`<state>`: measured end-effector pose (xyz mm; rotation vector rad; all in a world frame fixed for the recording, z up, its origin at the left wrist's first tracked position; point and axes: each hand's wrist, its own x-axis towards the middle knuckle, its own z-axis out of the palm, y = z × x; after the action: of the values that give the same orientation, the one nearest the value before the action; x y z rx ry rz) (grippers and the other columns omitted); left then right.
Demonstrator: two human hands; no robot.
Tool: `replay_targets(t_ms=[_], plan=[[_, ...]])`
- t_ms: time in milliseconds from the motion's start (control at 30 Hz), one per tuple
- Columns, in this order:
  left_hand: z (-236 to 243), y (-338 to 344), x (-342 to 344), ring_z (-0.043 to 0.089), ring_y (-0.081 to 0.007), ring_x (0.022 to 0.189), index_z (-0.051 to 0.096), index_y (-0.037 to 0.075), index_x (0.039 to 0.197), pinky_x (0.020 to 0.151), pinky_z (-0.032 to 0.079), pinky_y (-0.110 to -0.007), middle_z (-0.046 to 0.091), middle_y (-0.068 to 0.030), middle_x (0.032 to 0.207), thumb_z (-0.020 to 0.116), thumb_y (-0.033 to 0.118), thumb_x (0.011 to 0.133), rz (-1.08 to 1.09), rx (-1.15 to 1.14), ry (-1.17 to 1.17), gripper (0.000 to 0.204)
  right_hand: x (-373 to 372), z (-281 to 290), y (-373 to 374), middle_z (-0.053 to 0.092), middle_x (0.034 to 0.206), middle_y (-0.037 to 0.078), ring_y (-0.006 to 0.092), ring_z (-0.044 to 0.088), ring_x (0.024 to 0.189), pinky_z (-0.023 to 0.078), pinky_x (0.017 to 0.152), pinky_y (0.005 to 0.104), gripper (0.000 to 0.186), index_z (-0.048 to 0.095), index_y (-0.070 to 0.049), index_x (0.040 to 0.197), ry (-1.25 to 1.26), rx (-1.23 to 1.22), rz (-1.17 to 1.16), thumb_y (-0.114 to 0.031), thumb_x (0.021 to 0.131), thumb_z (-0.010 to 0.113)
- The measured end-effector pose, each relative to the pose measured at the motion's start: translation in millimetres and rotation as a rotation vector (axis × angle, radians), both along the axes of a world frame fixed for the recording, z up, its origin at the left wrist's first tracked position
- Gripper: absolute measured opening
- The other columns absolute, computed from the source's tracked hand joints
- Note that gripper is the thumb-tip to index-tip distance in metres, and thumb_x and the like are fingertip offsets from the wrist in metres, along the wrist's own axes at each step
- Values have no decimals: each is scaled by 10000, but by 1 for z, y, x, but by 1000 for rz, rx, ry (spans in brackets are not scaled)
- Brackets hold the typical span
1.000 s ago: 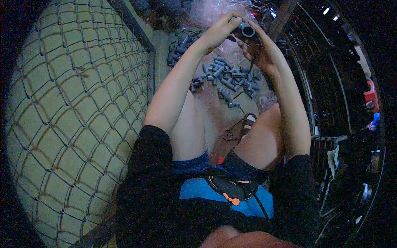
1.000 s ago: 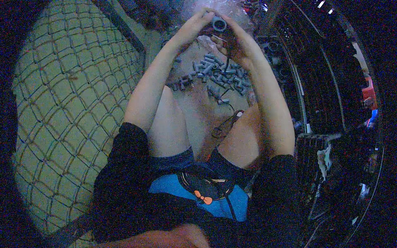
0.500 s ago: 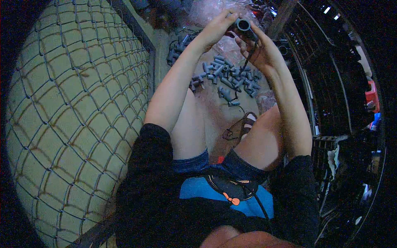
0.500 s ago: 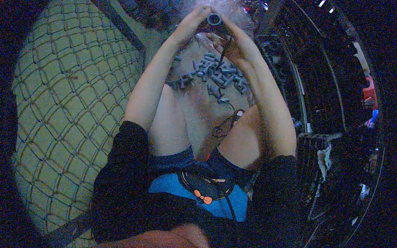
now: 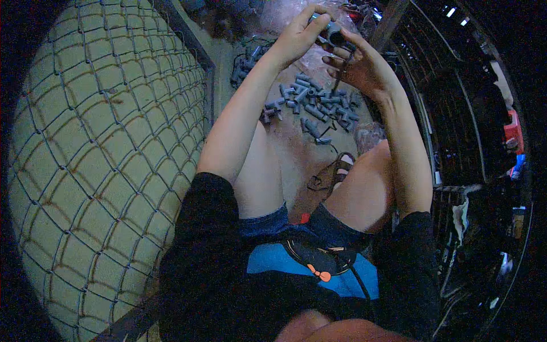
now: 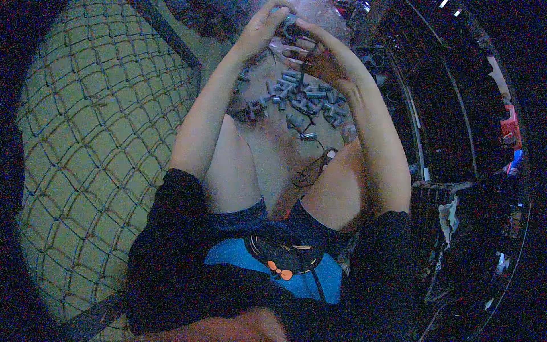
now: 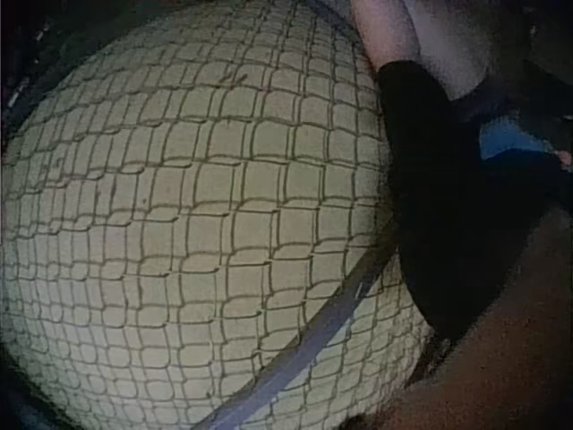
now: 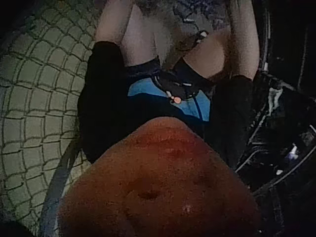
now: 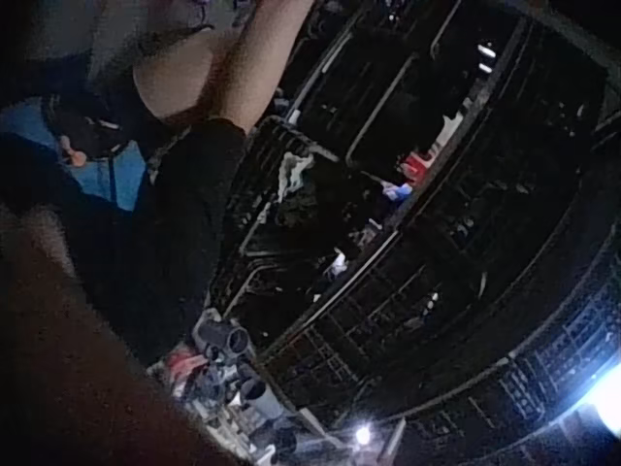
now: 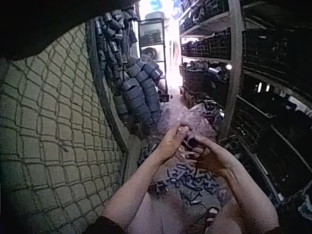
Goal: Handling and examining grey PVC T-junction fittings and a piece of black string or cable while sitting on the floor.
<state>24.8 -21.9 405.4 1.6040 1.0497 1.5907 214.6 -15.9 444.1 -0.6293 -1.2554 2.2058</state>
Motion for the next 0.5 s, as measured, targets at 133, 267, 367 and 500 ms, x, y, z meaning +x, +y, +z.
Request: replay_targets(t_ms=[133, 267, 367, 500], plan=[[15, -12, 7, 599, -172, 847, 566, 61, 1134, 720, 494, -271, 583, -87, 960, 545, 315, 986, 328, 162, 245, 294, -4, -6, 6, 683, 1088, 57, 195, 636, 911, 489, 825, 350, 409, 598, -136, 1200, 55, -71, -110, -402, 898, 669], [35, -25, 14, 612, -252, 939, 600, 60, 1126, 788, 507, -355, 590, -137, 1068, 634, 242, 906, 444, 283, 289, 288, -2, -9, 16, 658, 1103, 63, 180, 613, 949, 496, 847, 357, 396, 607, -122, 1191, -24, 66, -228, -382, 900, 675], [45, -36, 13, 599, -292, 988, 659, 87, 1062, 858, 481, -424, 604, -123, 1073, 660, 206, 859, 572, 525, 816, 235, 3, -11, 23, 665, 1058, 33, 161, 612, 874, 466, 788, 318, 347, 615, -132, 1160, -4, 84, -268, -373, 914, 661], [49, -42, 14, 580, -304, 1032, 698, 119, 1007, 885, 446, -435, 614, -106, 1075, 684, 207, 826, 487, 486, 855, 201, 5, -17, 31, 648, 1020, 4, 143, 606, 887, 456, 781, 301, 358, 620, -139, 1168, -34, 91, -283, -391, 915, 652]])
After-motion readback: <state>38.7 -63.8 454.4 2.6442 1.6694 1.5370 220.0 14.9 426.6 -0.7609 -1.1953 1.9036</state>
